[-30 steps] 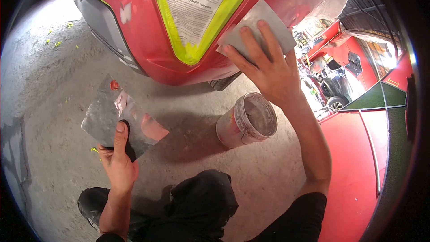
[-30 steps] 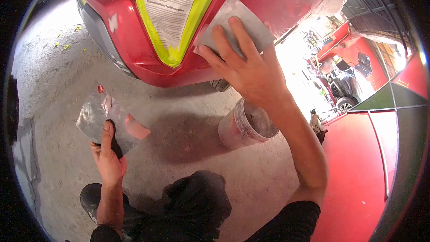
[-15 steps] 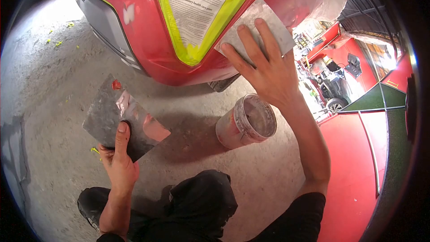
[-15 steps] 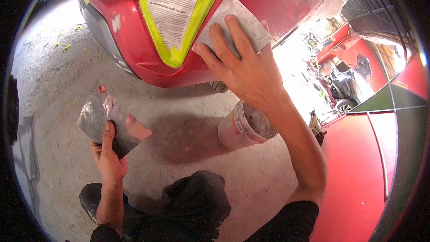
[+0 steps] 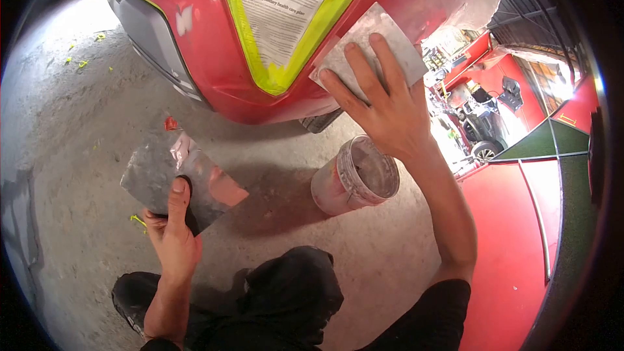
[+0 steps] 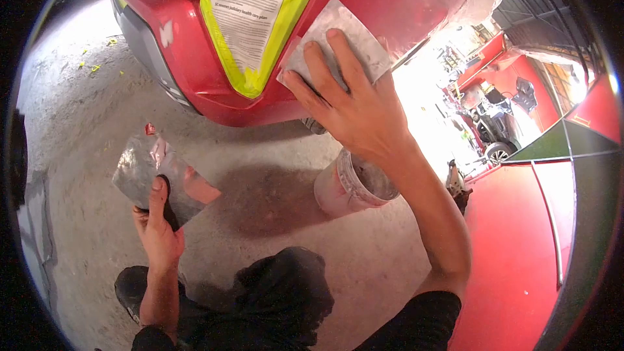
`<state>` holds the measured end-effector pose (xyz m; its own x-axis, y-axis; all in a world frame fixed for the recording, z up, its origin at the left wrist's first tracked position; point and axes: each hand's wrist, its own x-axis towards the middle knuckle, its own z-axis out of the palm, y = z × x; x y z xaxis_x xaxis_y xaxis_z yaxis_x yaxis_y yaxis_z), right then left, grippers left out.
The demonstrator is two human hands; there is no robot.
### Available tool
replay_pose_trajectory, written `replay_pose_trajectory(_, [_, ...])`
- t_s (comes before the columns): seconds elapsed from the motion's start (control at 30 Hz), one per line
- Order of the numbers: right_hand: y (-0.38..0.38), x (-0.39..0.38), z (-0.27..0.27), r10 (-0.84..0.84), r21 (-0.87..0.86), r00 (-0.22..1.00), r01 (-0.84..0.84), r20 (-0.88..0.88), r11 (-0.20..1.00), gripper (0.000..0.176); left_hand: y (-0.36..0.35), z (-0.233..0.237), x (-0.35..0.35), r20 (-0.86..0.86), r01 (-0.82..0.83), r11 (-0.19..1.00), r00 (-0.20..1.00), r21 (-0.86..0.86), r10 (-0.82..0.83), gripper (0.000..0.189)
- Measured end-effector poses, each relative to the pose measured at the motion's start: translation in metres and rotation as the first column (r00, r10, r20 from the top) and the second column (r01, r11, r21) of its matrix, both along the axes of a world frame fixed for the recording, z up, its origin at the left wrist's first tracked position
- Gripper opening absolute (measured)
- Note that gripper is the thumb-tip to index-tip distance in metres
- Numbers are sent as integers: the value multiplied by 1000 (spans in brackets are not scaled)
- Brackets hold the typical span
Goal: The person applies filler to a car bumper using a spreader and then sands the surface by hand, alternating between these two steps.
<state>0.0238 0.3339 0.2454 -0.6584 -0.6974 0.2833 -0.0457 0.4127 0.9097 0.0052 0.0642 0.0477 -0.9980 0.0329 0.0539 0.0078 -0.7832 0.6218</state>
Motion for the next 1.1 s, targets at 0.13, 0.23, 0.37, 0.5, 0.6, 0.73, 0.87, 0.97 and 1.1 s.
replay_pose_trajectory(0.13, [0, -10, 1, 81, -26, 997, -81, 7, 996, 48, 3, 2, 0, 34, -32, 999, 999, -7, 33, 19])
replay_pose_trajectory(0.23, [4, -11, 0, 70, -16, 997, -70, -26, 997, 50, 2, -4, -1, 8, -12, 1000, 1000, -26, 12, 20])
replay_pose_trajectory(0.37, [16, -12, -3, 86, -15, 996, -87, -39, 996, 46, 3, -6, -2, -12, -15, 999, 1000, -30, 14, 19])
replay_pose_trajectory(0.5, [19, 3, -4, -56, -43, 998, 56, 10, 997, 47, 0, -8, -2, -36, -22, 999, 999, -31, 21, 20])
replay_pose_trajectory(0.6, [14, 8, -3, 19, -16, 1000, -19, 3, 1000, 46, -1, -9, -2, -51, -16, 999, 999, -28, 15, 21])
replay_pose_trajectory(0.73, [5, 0, 1, 24, 10, 1000, -24, 3, 1000, 47, 2, 0, 1, -15, -34, 999, 999, -41, 33, 17])
replay_pose_trajectory(0.87, [2, -6, 4, -11, 37, 1000, 11, -10, 999, 48, 1, 3, 0, -15, -35, 999, 999, -12, 35, 16])
replay_pose_trajectory(0.97, [3, -7, 5, -1, 51, 1000, 2, -17, 999, 49, -1, 0, 0, -19, -24, 1000, 1000, -5, 24, 17])
replay_pose_trajectory(1.1, [4, -8, 5, 0, 60, 1000, 2, -25, 998, 51, -1, -9, -2, -46, -38, 999, 998, -30, 36, 21])
